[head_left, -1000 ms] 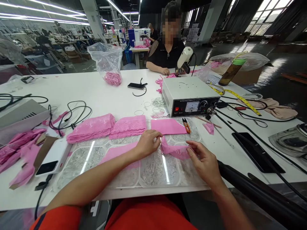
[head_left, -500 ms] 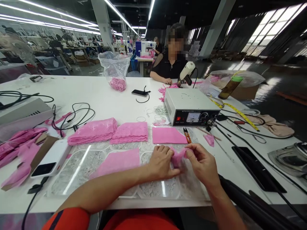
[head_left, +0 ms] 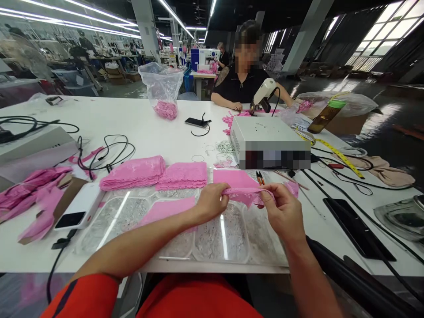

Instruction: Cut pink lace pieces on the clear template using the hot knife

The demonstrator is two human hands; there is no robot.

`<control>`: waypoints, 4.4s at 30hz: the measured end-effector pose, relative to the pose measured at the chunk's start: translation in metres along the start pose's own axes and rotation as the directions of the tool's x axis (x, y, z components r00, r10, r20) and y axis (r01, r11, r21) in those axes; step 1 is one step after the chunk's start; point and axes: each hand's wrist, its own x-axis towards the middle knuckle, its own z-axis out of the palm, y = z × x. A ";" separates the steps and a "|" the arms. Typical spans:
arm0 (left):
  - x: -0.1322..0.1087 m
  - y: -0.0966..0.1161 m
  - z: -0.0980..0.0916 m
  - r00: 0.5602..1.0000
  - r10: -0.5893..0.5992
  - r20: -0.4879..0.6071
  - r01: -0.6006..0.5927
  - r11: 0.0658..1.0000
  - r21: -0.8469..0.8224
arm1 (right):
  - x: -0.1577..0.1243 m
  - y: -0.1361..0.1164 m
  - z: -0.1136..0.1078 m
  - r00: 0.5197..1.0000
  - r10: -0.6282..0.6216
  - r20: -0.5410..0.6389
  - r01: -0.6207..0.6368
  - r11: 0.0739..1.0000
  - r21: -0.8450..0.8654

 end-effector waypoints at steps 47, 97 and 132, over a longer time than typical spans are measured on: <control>-0.056 -0.018 -0.039 0.713 0.549 0.436 -0.578 0.813 -0.078 | -0.026 0.019 -0.054 0.643 0.076 0.762 0.385 0.828 -0.408; 0.066 -0.049 -0.031 0.906 0.060 0.419 -0.137 0.978 0.157 | 0.056 0.070 0.038 0.899 -0.182 0.398 0.360 0.824 -0.437; 0.061 -0.035 -0.044 0.898 0.169 0.405 -0.229 0.968 0.103 | 0.050 0.066 0.033 0.882 -0.272 0.384 0.441 0.763 -0.472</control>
